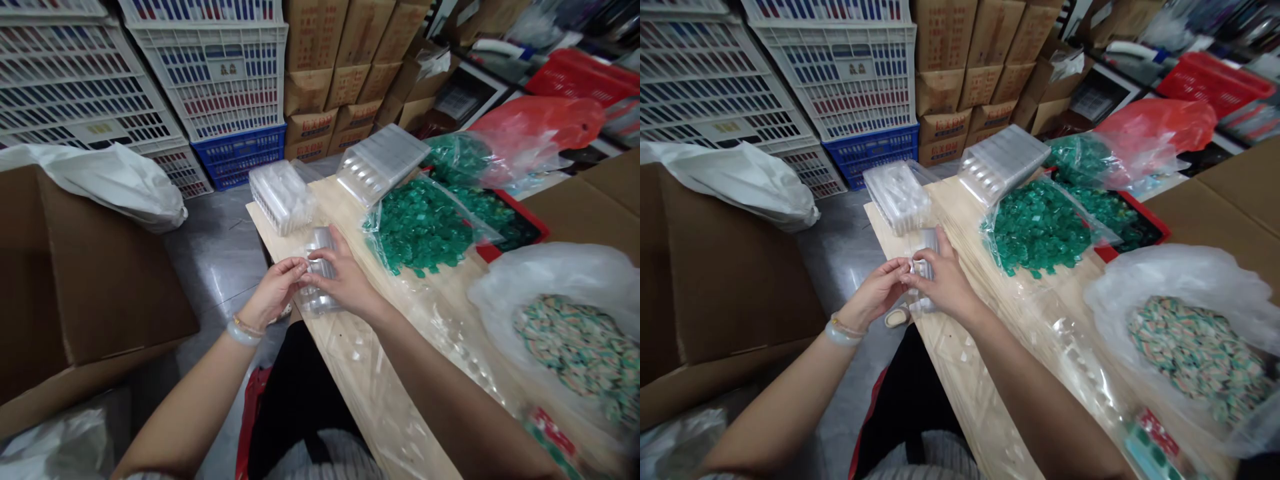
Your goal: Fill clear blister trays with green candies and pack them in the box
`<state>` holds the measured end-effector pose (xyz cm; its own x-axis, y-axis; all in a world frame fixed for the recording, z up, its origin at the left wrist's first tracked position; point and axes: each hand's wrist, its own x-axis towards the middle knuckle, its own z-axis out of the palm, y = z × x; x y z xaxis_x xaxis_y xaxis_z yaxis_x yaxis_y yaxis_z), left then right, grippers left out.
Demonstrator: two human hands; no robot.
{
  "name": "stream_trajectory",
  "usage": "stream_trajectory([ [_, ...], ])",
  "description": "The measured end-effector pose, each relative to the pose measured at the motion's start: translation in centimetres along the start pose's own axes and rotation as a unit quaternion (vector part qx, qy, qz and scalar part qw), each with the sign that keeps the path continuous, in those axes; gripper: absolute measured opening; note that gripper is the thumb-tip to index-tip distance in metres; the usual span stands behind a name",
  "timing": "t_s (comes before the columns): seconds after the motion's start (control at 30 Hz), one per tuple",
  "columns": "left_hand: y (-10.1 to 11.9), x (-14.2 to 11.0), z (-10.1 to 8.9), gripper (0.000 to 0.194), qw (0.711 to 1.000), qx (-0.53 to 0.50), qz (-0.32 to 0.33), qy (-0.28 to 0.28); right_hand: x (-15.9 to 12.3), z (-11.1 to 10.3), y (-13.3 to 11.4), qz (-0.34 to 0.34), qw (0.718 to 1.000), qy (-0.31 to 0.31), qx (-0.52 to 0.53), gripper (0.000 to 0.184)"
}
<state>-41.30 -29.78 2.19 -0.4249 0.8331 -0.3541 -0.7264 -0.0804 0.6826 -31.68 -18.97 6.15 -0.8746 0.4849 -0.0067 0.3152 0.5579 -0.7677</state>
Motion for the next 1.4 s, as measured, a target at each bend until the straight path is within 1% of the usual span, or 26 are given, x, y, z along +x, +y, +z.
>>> stream_trajectory([
  [0.23,-0.9,0.3,-0.6,0.014,1.0,-0.016,0.014,0.001,0.1,0.2,0.1,-0.005,1.0,0.006,-0.002,0.039],
  [0.37,-0.4,0.1,0.2,0.016,1.0,-0.001,0.007,0.013,0.0,0.2,-0.2,-0.014,1.0,0.008,-0.012,0.037],
  [0.43,0.1,-0.1,0.7,0.014,0.999,0.025,-0.004,0.02,-0.3,-0.2,0.2,-0.011,1.0,0.026,-0.01,0.033],
  [0.47,0.4,-0.3,0.8,0.014,0.999,0.039,-0.009,0.028,-0.5,-0.4,0.8,-0.006,0.999,0.045,-0.009,0.031],
  [0.53,1.3,-0.9,0.9,0.014,0.997,0.063,-0.012,0.051,-0.6,-0.8,2.5,0.02,0.994,0.109,-0.005,0.029],
  [0.6,2.4,-1.9,0.7,0.014,0.993,0.1,-0.011,0.067,-0.4,-0.6,4.5,0.058,0.98,0.19,0.014,0.031],
  [0.67,3.8,-3.2,0.9,0.015,0.984,0.164,-0.002,0.072,0.0,-0.2,6.0,0.099,0.963,0.245,0.046,0.037],
  [0.7,4.5,-4.0,1.2,0.014,0.976,0.205,0.008,0.074,0.1,0.0,6.1,0.118,0.958,0.256,0.055,0.04],
  [0.77,5.6,-5.4,2.6,0.012,0.951,0.296,0.042,0.08,-0.6,-0.1,5.3,0.131,0.956,0.257,0.049,0.047],
  [0.8,5.9,-6.0,3.6,0.011,0.936,0.339,0.058,0.072,-1.5,-0.5,4.3,0.119,0.961,0.243,0.045,0.051],
  [0.83,6.0,-6.4,4.8,0.01,0.922,0.378,0.065,0.049,-2.6,-1.0,3.3,0.093,0.969,0.223,0.05,0.055],
  [0.87,5.7,-6.6,6.2,0.01,0.909,0.411,0.067,0.011,-4.1,-1.7,2.2,0.054,0.979,0.181,0.072,0.062],
  [0.9,5.1,-6.7,7.6,0.01,0.898,0.433,0.065,-0.038,-5.9,-2.3,1.3,0.013,0.987,0.118,0.111,0.071],
  [0.93,4.1,-6.7,9.1,0.01,0.89,0.443,0.061,-0.093,-7.8,-3.0,0.7,-0.012,0.985,0.064,0.159,0.079],
  [0.97,2.7,-6.5,10.4,0.01,0.886,0.436,0.06,-0.144,-9.9,-3.5,0.6,-0.02,0.977,0.028,0.213,0.085],
  [1.0,1.1,-6.3,11.7,0.01,0.889,0.415,0.055,-0.187,-12.1,-3.9,0.8,-0.013,0.964,0.013,0.266,0.089],
  [1.03,-0.7,-6.1,12.8,0.011,0.896,0.383,0.045,-0.219,-14.2,-4.1,1.4,0.007,0.95,0.022,0.312,0.089],
  [1.07,-2.6,-5.9,13.8,0.012,0.906,0.347,0.022,-0.241,-16.2,-4.3,2.2,0.034,0.936,0.047,0.347,0.087],
  [1.13,-6.1,-5.6,15.4,0.014,0.921,0.283,-0.046,-0.264,-19.7,-4.3,4.1,0.09,0.911,0.109,0.387,0.08],
  [1.2,-8.8,-5.5,16.5,0.014,0.924,0.245,-0.109,-0.271,-22.1,-4.3,5.6,0.134,0.885,0.165,0.414,0.071],
  [1.27,-10.7,-5.5,17.5,0.015,0.924,0.23,-0.141,-0.27,-23.5,-4.3,6.4,0.154,0.859,0.201,0.445,0.063],
  [1.4,-12.9,-5.6,18.8,0.014,0.931,0.226,-0.148,-0.246,-24.5,-4.8,6.7,0.147,0.82,0.224,0.505,0.056],
])
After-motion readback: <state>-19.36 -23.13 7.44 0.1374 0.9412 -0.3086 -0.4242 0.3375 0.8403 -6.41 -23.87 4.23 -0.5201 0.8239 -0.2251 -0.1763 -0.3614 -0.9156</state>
